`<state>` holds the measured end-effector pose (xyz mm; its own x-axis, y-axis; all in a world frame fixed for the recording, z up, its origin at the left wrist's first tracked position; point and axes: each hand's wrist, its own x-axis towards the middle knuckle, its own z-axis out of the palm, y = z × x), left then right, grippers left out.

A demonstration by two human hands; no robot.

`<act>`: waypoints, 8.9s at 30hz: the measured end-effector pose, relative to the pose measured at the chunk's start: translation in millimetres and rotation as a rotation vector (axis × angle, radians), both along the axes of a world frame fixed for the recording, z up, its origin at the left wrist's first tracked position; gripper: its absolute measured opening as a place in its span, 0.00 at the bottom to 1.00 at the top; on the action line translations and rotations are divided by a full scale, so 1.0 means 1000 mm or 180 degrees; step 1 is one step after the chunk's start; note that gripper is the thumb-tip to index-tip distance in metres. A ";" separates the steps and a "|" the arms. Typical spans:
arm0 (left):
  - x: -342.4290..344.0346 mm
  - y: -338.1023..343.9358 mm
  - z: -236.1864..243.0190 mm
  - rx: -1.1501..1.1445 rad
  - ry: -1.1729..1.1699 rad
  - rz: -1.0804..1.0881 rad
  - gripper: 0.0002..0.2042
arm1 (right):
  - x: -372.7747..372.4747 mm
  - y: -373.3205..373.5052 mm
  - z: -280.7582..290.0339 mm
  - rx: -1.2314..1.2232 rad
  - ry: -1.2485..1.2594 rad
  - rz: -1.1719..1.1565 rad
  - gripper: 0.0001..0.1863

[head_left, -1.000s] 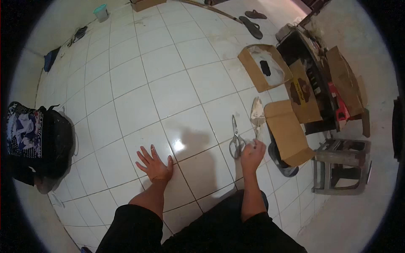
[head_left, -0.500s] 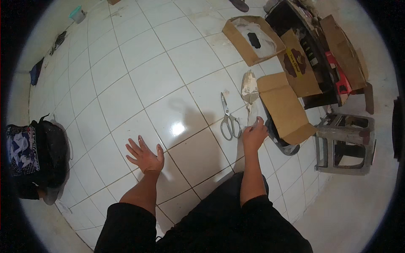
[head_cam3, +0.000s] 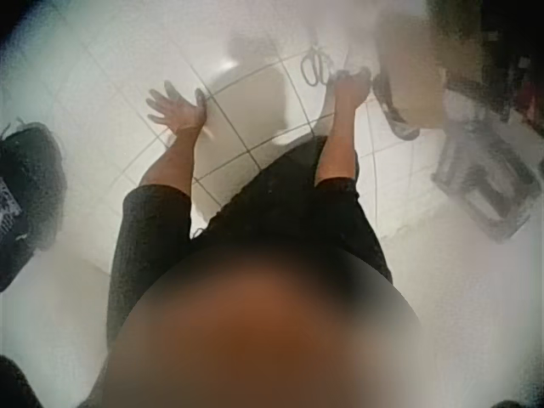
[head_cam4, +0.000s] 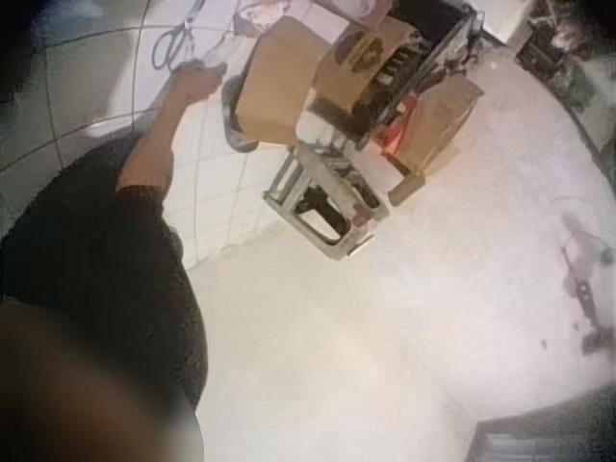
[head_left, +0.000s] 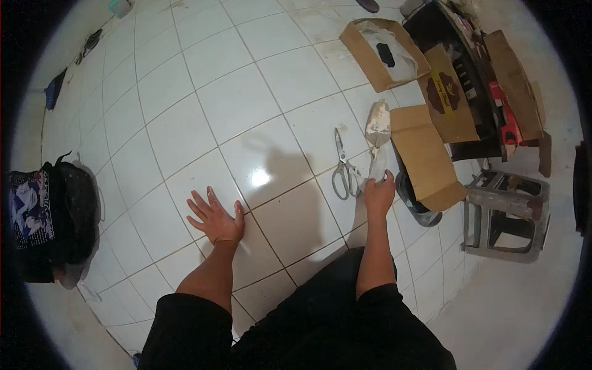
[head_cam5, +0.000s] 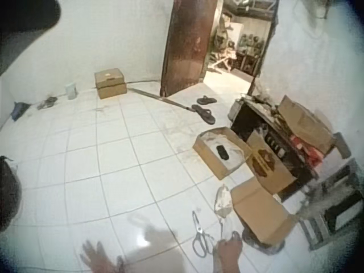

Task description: Patching or filling gaps in floor tiles using putty and a trowel.

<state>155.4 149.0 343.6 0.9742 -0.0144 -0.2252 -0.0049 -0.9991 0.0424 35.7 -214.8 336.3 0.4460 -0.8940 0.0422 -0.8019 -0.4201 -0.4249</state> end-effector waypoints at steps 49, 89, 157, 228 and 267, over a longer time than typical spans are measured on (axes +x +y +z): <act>-0.001 0.007 0.002 -0.0175 0.0021 0.0006 0.44 | 0.084 0.179 0.066 0.3495 -0.1315 0.1390 0.14; -0.001 0.010 -0.012 -0.0496 -0.0135 0.0023 0.45 | 0.079 0.233 0.025 0.1364 0.0257 0.3123 0.10; 0.002 0.007 -0.002 -0.0207 0.0162 -0.0002 0.45 | 0.052 0.188 0.052 0.1707 -0.0175 0.2592 0.11; -0.001 0.004 0.003 -0.0065 0.0082 0.0025 0.45 | 0.112 -0.009 -0.009 0.0359 -0.0360 0.1424 0.09; 0.003 -0.006 0.004 0.0007 0.0211 0.0053 0.44 | 0.117 -0.026 -0.030 0.0214 -0.0474 0.1497 0.08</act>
